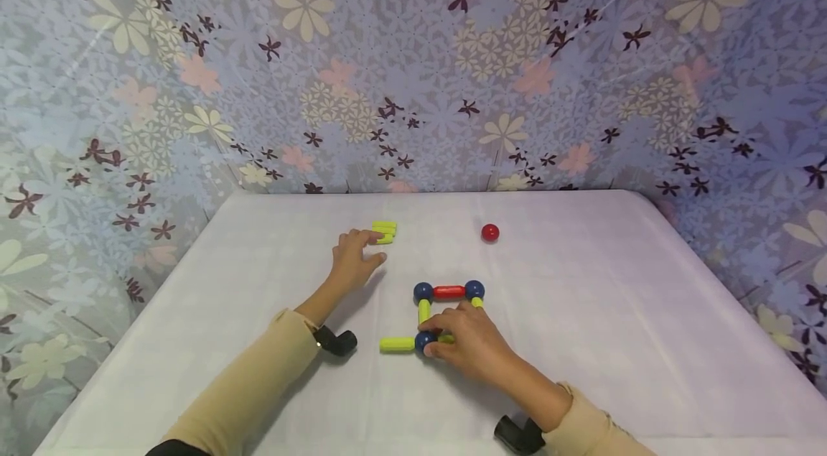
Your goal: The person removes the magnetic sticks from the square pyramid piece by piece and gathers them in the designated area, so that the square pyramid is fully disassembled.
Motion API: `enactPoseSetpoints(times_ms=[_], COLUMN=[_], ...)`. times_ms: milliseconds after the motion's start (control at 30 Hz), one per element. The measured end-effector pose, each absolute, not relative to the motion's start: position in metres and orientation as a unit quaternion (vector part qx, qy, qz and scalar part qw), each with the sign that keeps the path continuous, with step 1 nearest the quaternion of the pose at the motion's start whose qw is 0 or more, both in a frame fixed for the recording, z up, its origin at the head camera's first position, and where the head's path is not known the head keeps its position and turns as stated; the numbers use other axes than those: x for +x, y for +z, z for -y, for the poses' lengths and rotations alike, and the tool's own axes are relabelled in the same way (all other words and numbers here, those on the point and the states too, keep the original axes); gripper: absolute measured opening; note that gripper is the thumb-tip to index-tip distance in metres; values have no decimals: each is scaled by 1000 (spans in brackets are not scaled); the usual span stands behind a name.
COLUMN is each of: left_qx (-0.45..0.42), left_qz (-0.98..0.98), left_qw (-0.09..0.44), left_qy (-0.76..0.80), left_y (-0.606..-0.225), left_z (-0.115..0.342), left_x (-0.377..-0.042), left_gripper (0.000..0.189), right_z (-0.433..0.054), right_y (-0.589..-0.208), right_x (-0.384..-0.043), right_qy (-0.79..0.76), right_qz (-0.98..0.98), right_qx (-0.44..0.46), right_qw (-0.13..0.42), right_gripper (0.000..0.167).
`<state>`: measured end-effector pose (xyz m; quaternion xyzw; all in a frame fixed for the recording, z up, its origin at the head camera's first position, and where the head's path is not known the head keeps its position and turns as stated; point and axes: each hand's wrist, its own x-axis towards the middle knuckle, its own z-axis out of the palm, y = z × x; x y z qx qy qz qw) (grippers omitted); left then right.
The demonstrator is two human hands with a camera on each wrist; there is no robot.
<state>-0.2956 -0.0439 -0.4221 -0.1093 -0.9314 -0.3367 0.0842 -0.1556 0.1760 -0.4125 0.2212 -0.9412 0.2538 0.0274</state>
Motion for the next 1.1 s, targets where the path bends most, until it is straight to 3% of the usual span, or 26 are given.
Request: enactPoseSetpoints(times_ms=[167, 400, 733, 1100], left_qx=[-165, -231, -232, -228], left_qz=[898, 881, 901, 903], left_qw=[16, -40, 4, 2], left_qy=[-406, -410, -367, -365], left_y=[-419, -430, -442, -441], left_z=[51, 56, 48, 53], left_x=[-238, -185, -177, -177], left_gripper=[25, 35, 27, 19], right_z=[-176, -177, -178, -174], right_y=[-412, -413, -415, -413], right_x=[-160, -163, -164, -164], right_qy=[246, 247, 258, 261], right_qz=[945, 946, 940, 940], right_qx=[215, 208, 221, 218], right_qw=[31, 26, 30, 18], right_gripper=[26, 26, 26, 24])
